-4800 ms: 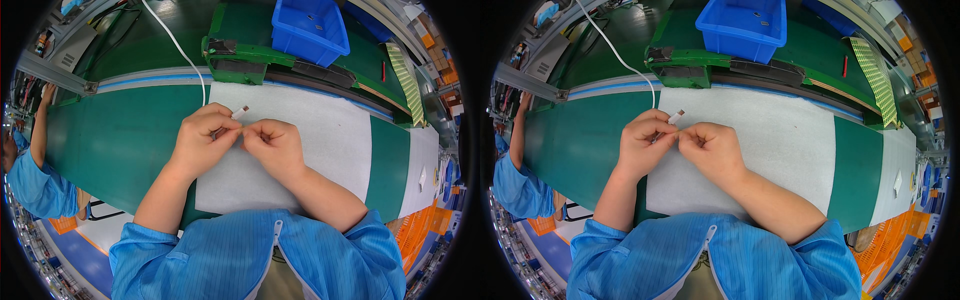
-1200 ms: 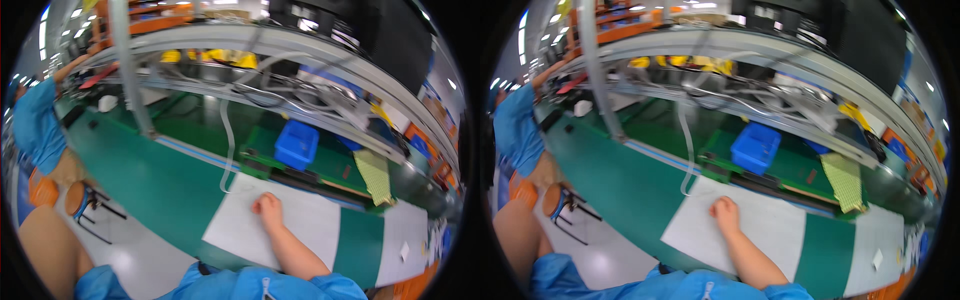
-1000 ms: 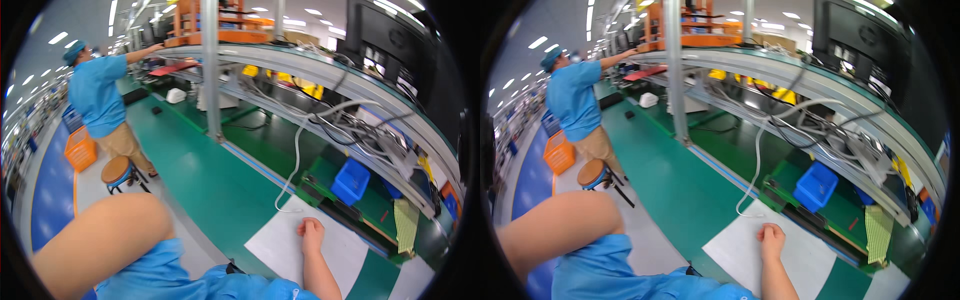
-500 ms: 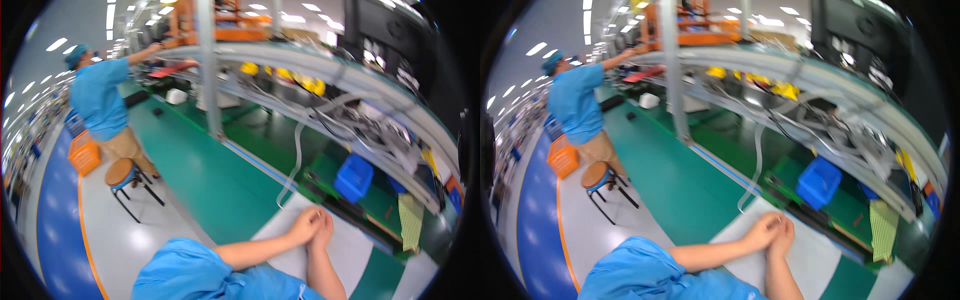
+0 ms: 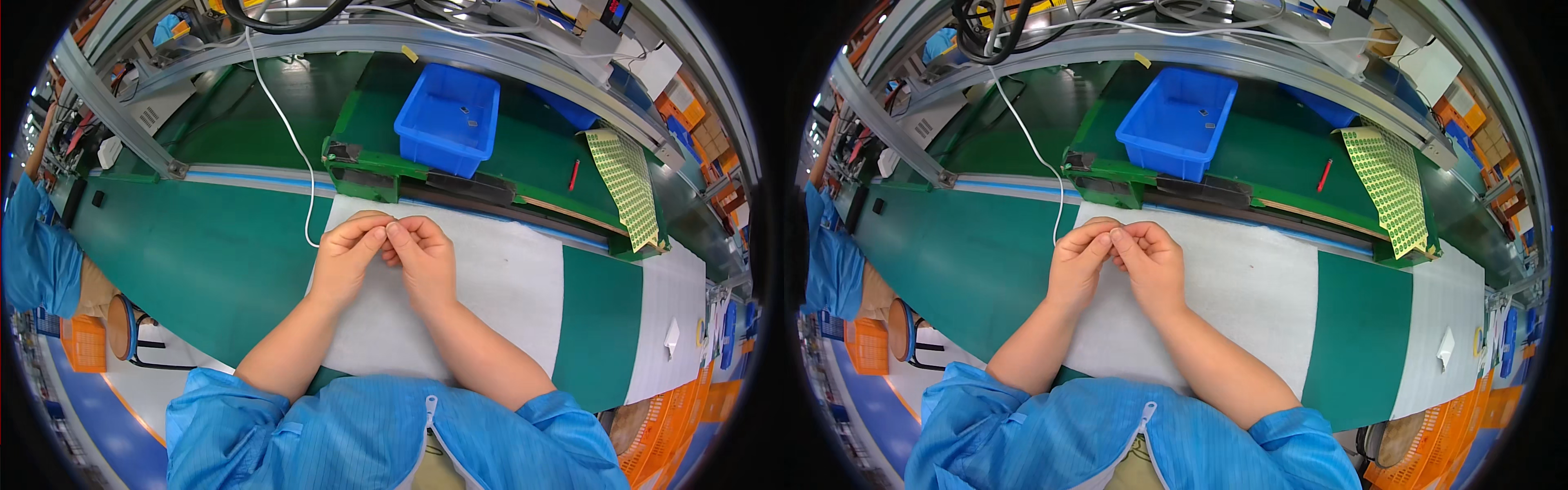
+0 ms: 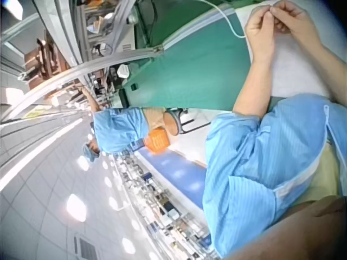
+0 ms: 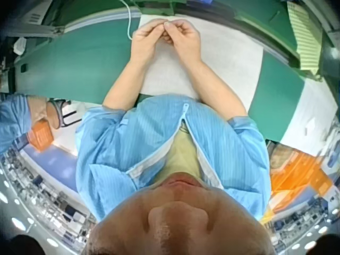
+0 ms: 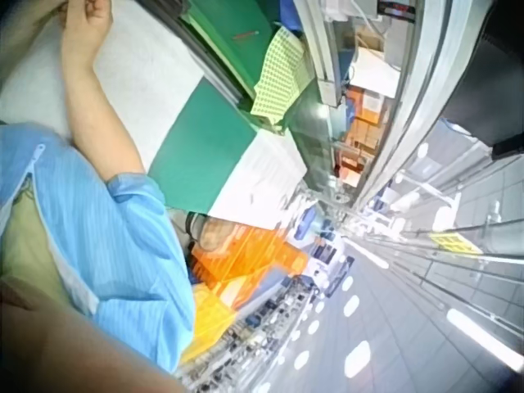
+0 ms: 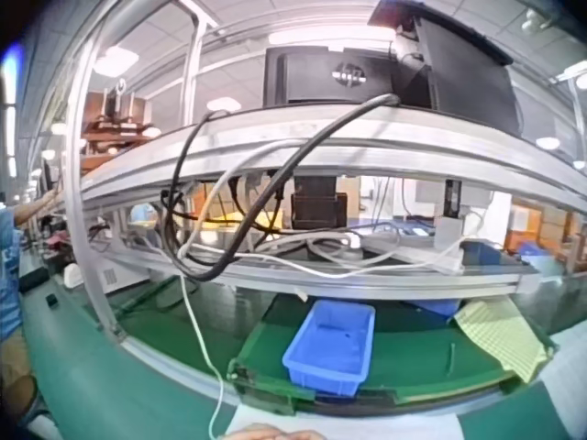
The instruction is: The person assembles small electronic components by attaching an electronic connector to a cable, then placing the connected cable into a white housing. This is done by hand, using a small screwdriver to secure the components.
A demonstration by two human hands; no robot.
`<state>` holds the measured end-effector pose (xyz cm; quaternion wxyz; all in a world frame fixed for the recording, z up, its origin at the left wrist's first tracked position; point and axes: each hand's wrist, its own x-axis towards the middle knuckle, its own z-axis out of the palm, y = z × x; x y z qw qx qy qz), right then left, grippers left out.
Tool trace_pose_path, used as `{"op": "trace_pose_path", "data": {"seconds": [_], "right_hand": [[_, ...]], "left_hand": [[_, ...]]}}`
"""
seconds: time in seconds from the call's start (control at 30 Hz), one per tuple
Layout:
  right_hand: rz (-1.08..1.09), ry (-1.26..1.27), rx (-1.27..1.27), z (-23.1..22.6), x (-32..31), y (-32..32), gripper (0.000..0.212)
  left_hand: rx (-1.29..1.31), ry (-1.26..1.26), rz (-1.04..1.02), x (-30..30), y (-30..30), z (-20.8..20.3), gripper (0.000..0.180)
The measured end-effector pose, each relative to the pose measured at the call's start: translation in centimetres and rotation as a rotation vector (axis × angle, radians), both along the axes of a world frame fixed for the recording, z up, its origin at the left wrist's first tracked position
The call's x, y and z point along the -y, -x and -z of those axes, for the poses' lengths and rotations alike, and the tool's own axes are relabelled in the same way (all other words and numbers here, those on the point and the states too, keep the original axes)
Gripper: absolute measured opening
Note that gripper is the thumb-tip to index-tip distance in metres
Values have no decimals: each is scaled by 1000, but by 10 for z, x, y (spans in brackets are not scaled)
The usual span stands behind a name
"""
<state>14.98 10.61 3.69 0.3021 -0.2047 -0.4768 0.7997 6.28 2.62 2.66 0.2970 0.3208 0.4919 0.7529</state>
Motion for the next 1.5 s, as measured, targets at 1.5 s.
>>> {"op": "trace_pose_path", "data": {"seconds": [1.5], "right_hand": [[-146,3,-84,-6,4,-5,14]], "left_hand": [[323,-50,197,16,5,-29,17]]}}
